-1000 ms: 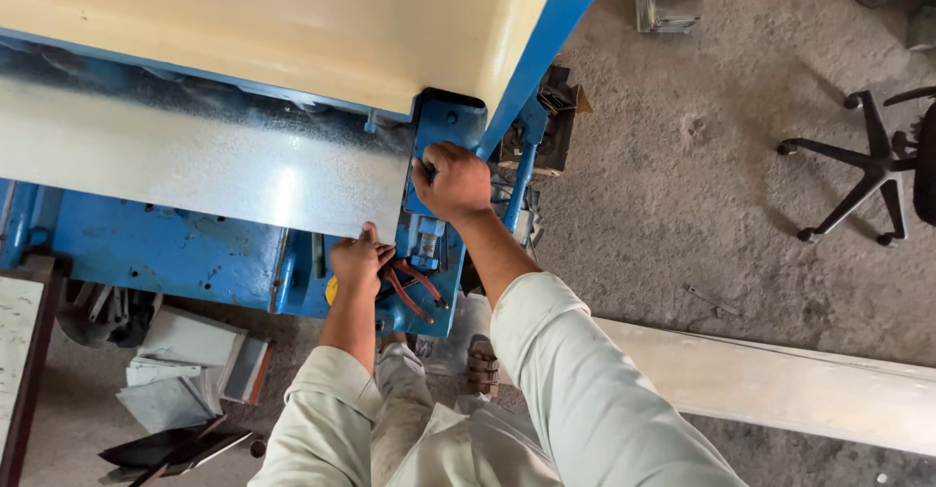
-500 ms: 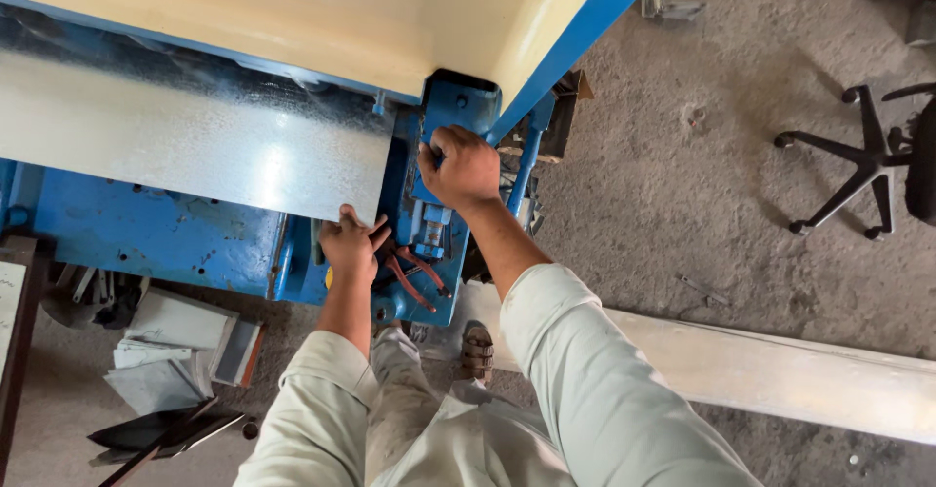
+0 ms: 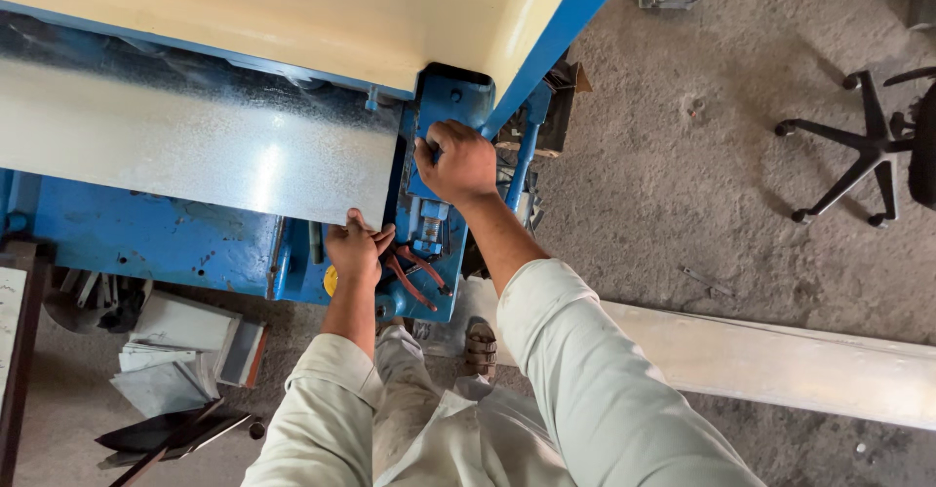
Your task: The person operates a blue metal bending machine to fold long, rectangular metal sheets. They repeatedly insert a sheet into the machine, pull a lever to bend the edge, and then remove the sheet to place it on the floor before retrieving another.
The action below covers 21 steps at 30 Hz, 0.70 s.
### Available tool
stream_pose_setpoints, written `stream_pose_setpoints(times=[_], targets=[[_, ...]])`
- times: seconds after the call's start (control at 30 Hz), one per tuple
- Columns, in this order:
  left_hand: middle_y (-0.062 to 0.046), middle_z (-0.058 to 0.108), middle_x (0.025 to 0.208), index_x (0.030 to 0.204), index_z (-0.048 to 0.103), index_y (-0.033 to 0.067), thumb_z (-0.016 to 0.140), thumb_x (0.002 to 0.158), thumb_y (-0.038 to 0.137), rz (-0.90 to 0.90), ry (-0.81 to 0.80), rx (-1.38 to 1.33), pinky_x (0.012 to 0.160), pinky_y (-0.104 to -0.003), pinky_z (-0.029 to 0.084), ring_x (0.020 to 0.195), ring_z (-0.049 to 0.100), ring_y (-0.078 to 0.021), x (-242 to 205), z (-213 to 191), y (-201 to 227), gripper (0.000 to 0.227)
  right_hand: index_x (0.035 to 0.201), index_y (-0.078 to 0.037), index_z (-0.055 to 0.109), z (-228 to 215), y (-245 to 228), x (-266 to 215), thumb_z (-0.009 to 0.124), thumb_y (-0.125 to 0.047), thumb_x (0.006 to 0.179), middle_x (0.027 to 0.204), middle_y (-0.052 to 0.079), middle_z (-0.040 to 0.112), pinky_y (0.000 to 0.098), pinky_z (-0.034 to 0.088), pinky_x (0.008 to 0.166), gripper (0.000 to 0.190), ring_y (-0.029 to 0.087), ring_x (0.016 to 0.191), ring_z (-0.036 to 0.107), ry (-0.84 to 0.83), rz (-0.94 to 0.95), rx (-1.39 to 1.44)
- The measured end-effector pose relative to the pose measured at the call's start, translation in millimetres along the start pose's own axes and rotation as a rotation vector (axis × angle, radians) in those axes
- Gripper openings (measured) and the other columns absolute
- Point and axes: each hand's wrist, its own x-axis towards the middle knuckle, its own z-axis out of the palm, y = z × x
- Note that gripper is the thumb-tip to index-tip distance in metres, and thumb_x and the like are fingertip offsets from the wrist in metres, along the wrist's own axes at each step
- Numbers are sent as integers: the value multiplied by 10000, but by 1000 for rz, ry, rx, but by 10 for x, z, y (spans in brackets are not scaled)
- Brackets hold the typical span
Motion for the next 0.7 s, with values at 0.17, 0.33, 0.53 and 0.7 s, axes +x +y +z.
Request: stream_pose_setpoints(times=[0.17,0.33,0.53,0.7], targets=[[-108,601,896,1128,477,39,404,1088,142,-23,-11,20,738,-444,688,728,734,-290,18,-29,1,132,703,-106,539,-6,14,2,723,-181,872,707,40,615,406,501,531,261,267,619,623,24,-10,26],[-126,640,949,1169,480,1,480,1081,195,-30,-29,-1,743,-446,691,740,732,-283,1,-37,43,214,700,-108,543,-27,-16,8,728,-186,865,699,46,614,412,502,536,260,277,614,624,21,-7,25],[-169,687,937,1211,472,-17,501,1062,240,-48,-54,-85,721,-454,672,738,734,-294,124,-93,-81,299,714,-117,568,57,16,13,744,-221,873,739,73,636,433,500,542,260,306,626,632,22,-20,-19],[-200,643,926,1132,388,-62,538,1057,212,-59,-54,-184,729,-520,677,755,753,-358,362,-167,-333,322,712,-112,586,79,25,-11,773,-261,860,777,105,650,460,499,569,281,351,662,635,55,-42,-39]])
